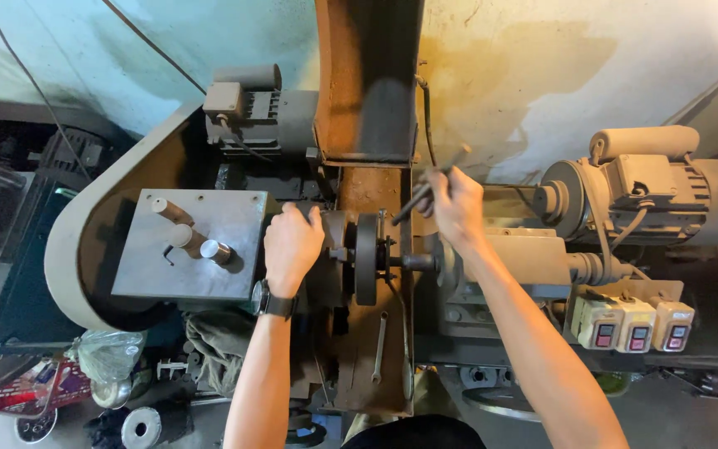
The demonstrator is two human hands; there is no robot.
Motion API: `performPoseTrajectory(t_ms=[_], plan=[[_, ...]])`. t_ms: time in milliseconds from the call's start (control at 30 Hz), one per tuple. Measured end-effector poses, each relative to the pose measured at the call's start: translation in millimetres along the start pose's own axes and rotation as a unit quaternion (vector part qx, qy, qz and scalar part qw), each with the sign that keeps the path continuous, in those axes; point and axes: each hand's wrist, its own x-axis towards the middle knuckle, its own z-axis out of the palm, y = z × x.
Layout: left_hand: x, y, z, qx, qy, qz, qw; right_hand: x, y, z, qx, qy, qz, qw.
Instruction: Operating a lathe machine to resurface or machine a metal mechanical part.
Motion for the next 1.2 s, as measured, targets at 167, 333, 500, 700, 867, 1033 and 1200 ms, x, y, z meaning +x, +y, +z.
performPoseTrajectory(t_ms=[167, 333, 500, 700, 867, 1033, 1200], plan=[[25, -2, 8, 0.008, -0.059, -0.013, 0.998, 14, -30, 40, -0.066, -0.056, 0.068, 0.994], [39, 5, 10, -0.008, -0.097, -0.04, 0.994, 18, -32, 50, -0.177, -0.113, 0.084, 0.974], [51, -6, 28, 0.012, -0.109, -0.025, 0.994, 24, -18, 52, -0.19, -0.121, 0.116, 0.967], [44, 9, 6, 0.003, -0.136, -0.048, 0.99, 25, -17, 55, -0.195, -0.123, 0.129, 0.965], [45, 8, 8, 0.008, -0.129, -0.046, 0.991, 24, -13, 53, -0.182, -0.12, 0.141, 0.966], [42, 12, 0, 0.009, -0.124, -0.051, 0.991, 25, -24, 43, -0.185, -0.113, 0.117, 0.969], [40, -12, 28, -0.007, -0.057, -0.029, 0.998, 14, -28, 1, -0.12, 0.004, 0.058, 0.991]])
